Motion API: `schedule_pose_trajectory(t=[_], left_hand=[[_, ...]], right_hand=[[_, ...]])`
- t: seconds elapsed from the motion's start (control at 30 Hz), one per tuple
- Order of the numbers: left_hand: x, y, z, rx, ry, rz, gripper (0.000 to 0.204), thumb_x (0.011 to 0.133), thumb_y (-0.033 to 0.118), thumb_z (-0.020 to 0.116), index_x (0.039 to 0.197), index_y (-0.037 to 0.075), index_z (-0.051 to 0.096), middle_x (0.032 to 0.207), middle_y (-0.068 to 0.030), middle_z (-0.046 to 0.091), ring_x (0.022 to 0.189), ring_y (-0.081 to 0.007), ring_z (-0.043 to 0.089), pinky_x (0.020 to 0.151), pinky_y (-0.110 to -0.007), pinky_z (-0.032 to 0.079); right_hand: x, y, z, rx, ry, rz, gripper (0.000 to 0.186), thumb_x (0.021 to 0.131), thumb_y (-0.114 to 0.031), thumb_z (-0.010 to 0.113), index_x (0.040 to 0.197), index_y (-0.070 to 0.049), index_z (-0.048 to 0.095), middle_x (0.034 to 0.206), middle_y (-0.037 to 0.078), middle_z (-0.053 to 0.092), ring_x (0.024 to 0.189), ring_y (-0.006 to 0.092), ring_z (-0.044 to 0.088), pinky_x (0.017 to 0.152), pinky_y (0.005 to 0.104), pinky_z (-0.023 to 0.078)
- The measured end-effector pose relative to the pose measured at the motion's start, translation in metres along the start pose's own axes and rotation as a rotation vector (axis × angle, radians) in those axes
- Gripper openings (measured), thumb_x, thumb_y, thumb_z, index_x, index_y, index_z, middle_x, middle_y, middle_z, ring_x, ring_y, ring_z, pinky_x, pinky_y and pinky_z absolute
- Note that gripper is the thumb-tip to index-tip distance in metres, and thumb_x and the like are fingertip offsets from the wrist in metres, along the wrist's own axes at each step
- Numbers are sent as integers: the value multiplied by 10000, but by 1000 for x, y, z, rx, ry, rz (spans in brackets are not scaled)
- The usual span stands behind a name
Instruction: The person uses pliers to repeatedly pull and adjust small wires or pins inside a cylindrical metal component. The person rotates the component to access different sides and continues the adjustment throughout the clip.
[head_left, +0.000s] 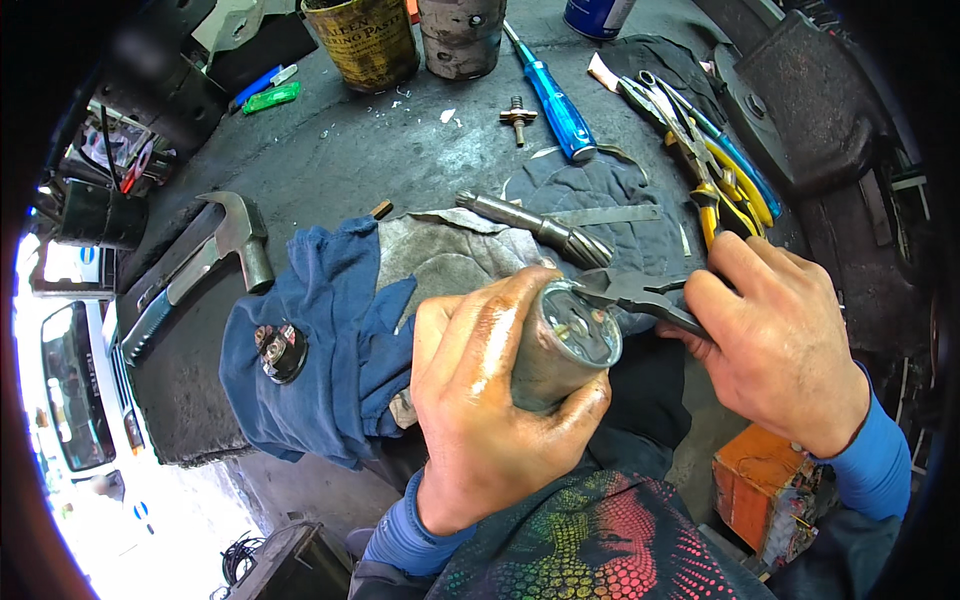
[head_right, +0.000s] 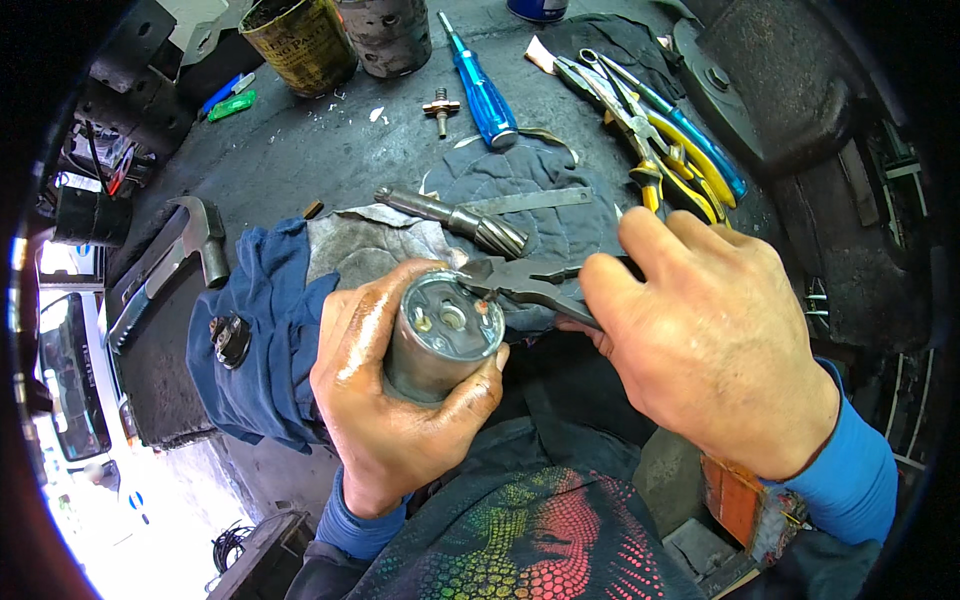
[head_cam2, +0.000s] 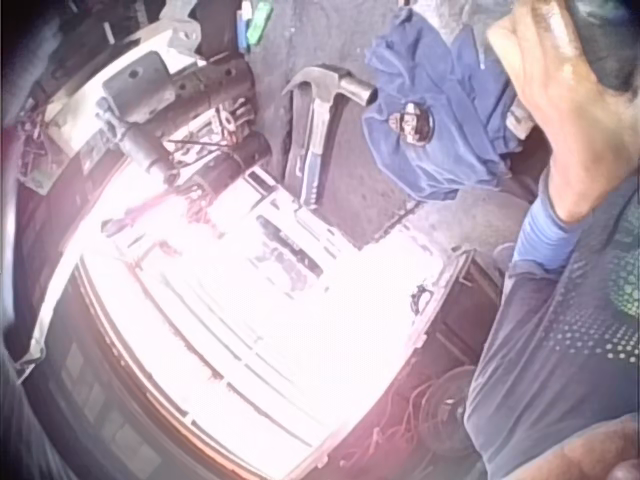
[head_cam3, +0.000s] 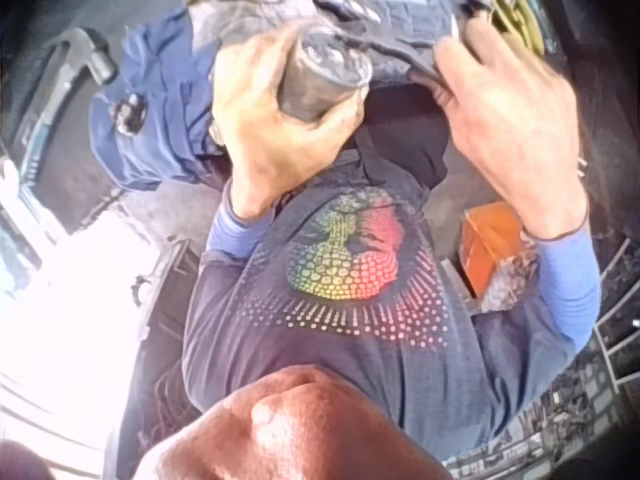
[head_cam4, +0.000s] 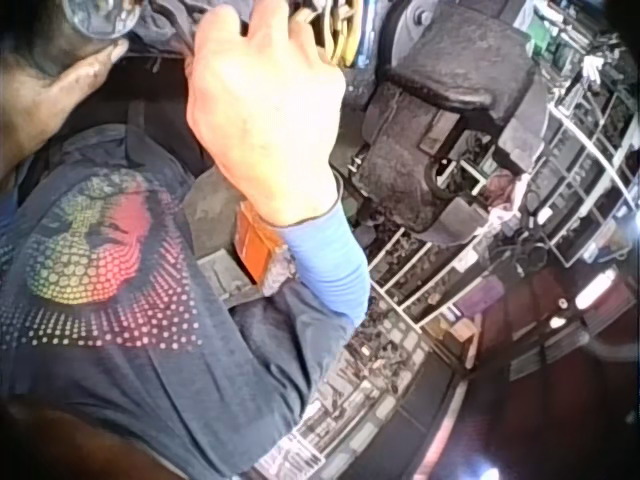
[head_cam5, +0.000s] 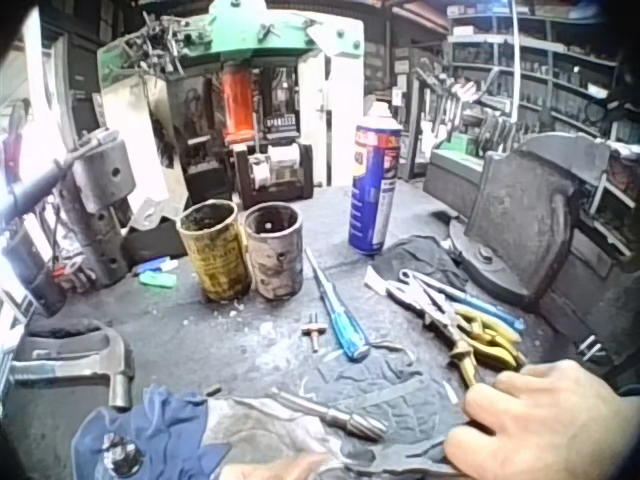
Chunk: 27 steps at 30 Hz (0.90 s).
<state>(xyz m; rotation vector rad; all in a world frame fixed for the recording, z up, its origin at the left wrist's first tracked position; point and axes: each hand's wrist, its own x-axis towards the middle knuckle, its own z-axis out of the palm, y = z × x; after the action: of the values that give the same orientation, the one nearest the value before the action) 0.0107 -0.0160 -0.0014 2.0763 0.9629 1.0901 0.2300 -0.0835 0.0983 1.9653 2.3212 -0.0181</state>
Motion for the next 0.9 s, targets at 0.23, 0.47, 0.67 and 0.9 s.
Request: schedule_pose_trajectory(t=[0.23, 0.47, 0.67, 0.9], left_hand=[[-4, -8, 0, -48, -18, 28, 726, 596, 105, 912, 1295, -14, 754, 1202, -166, 781, 1017, -356, 704, 938, -451, 541], [-2, -12, -2, -94, -16, 22, 687, 582, 87, 909, 1250, -10, 781, 1126, -151, 799, 970, -332, 695, 908, -423, 555], [0, -14, -6, -93, -25, 43, 632, 602, 98, 916, 1210, -22, 794, 1081, -133, 812, 984, -300, 716, 928, -400, 568], [2, -14, -8, -104, -51, 35, 624, 611, 108, 918, 1213, -7, 799, 1090, -126, 814, 992, -291, 719, 928, -395, 572]], right_hand=[[5, 14, 15, 439, -72, 1, 333, 937, -250, 894, 847, -4, 689, 745, 203, 647, 671, 434, 676, 599, 534, 508], [13, 20, 8, 772, -274, 129, 305, 1006, -253, 856, 880, 12, 772, 701, 248, 643, 631, 434, 655, 596, 487, 483], [16, 23, 3, 897, -454, 254, 387, 1053, -323, 839, 900, 27, 779, 631, 167, 592, 560, 235, 534, 587, 424, 460], [20, 34, 8, 980, -564, 267, 419, 1056, -355, 839, 903, 30, 779, 634, 155, 604, 581, 208, 526, 597, 409, 461]])
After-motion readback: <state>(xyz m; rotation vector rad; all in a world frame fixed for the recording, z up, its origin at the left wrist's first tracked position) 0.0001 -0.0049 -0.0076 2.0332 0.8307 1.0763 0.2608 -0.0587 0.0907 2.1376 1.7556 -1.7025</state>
